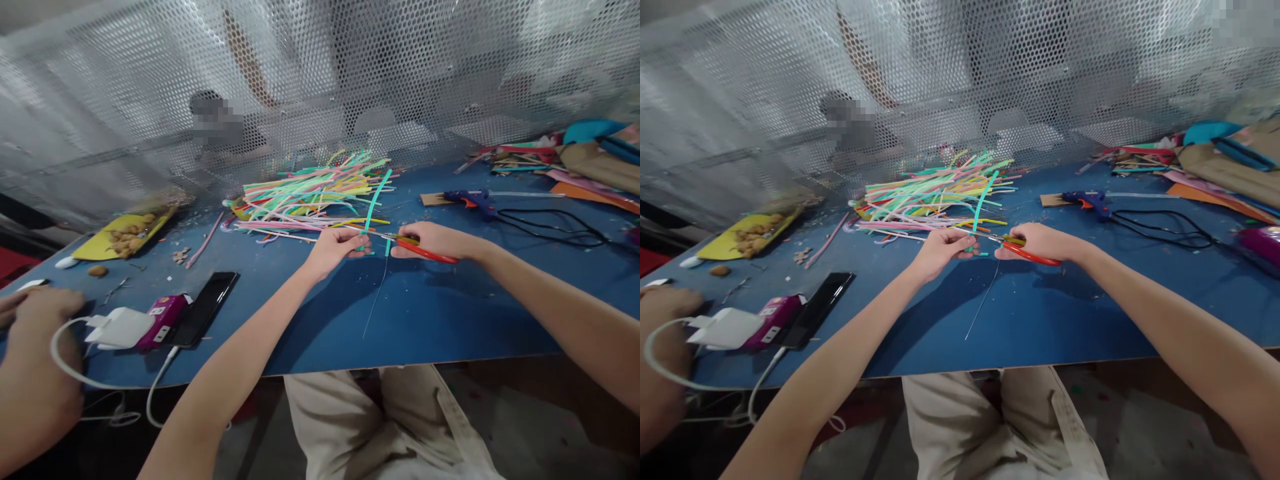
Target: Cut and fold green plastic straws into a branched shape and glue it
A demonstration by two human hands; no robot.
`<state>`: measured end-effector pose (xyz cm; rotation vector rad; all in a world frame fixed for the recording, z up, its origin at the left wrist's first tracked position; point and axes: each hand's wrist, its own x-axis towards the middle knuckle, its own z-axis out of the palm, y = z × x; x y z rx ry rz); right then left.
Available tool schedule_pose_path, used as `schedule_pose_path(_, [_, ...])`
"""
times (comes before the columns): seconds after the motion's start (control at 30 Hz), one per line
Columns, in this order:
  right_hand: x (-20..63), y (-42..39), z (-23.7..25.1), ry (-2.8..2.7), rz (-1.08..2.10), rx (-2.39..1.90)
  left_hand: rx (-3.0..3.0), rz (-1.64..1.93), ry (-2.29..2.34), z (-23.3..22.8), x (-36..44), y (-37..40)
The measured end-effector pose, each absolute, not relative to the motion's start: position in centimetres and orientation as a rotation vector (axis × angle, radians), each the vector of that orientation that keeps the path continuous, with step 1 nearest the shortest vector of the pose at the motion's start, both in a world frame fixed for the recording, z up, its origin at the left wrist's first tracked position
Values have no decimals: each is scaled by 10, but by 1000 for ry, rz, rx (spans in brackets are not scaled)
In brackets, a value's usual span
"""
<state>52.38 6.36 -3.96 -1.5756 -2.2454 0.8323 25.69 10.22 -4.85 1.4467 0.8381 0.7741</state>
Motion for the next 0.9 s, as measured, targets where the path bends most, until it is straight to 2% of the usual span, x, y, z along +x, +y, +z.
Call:
schedule_pose_path(0.47, [522, 58, -40, -2261, 929, -1474, 1468, 709, 787, -48, 255, 101])
schedule_pose_path(0.9, [507, 49, -35, -2170, 760, -1578, 1467, 716, 811, -42, 252, 104])
